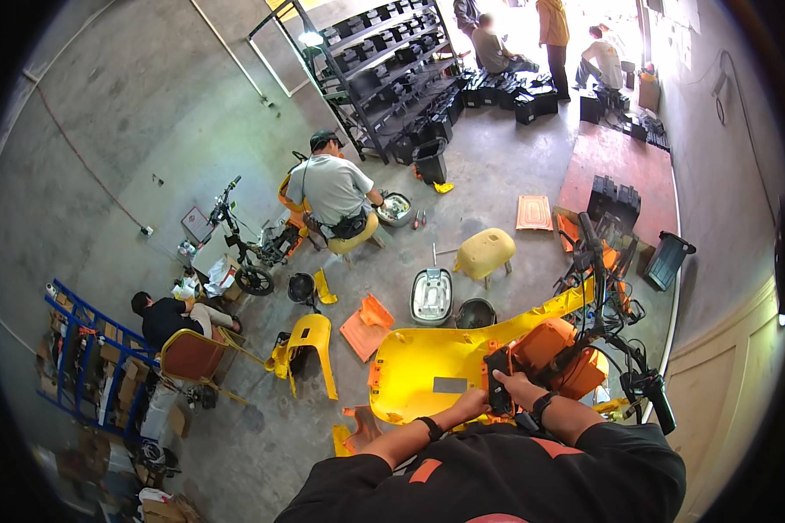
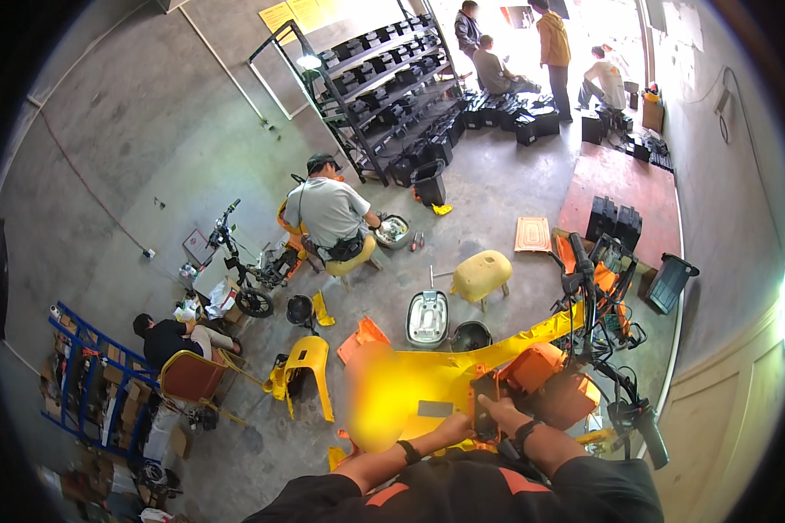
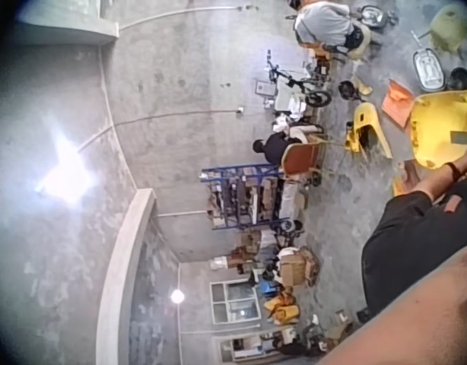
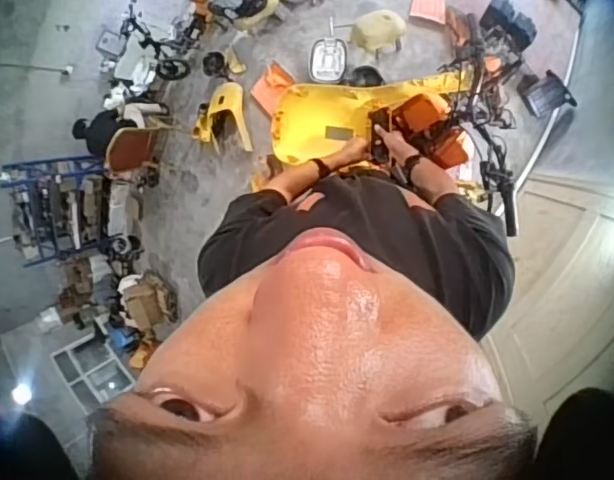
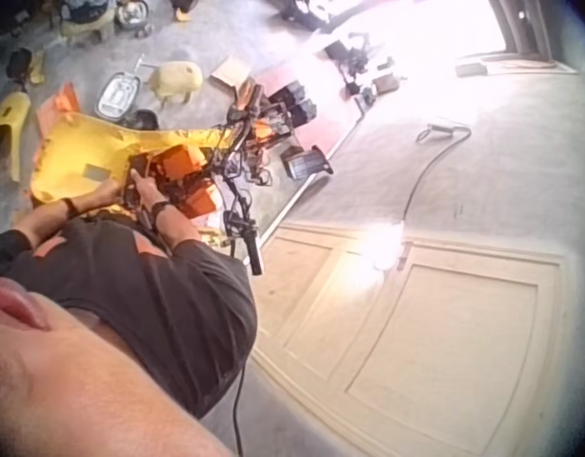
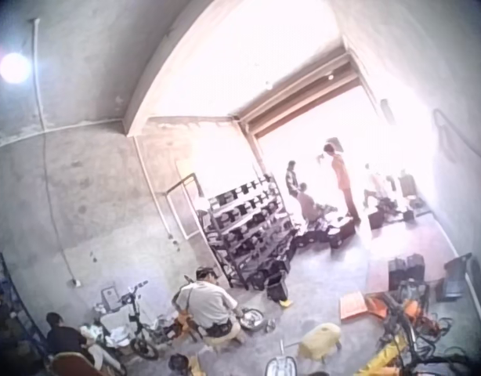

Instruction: Installing yellow plastic fairing components onto a motorcycle frame using a power drill.

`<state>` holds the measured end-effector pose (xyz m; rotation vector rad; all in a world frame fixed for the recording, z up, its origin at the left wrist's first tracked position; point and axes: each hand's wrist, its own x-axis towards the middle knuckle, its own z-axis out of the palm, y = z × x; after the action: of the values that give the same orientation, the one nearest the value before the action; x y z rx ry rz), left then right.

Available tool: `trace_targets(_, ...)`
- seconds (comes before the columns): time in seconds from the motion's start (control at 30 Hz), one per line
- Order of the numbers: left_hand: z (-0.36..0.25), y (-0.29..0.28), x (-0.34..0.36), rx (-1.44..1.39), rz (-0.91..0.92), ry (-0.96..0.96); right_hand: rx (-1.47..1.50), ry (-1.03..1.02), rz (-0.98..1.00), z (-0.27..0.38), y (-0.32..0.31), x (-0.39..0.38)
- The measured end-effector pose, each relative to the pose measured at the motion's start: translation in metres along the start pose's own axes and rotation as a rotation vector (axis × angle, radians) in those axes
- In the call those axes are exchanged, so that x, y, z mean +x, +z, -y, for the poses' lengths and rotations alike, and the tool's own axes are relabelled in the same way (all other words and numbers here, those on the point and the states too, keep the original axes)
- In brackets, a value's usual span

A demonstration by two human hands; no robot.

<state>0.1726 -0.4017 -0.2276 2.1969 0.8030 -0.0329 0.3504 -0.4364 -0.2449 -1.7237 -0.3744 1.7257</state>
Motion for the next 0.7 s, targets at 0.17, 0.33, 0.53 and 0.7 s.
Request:
trace_targets(0.17,-0.007,-0.003,0.003,-0.010,0.024,0.096,-0.099,0.099,-0.044,0.010,0.000,-0.009)
trace_targets(0.33,-0.002,-0.003,0.002,-0.100,0.002,0.192,-0.070,0.042,-0.019,0.000,-0.001,0.001)
trace_targets(0.53,0.007,-0.004,0.002,0.031,0.040,-0.022,-0.031,0.072,-0.015,0.004,0.002,0.000)
trace_targets(0.7,-0.005,-0.005,0.001,0.033,0.051,-0.022,0.045,0.012,-0.010,0.010,0.002,-0.013)
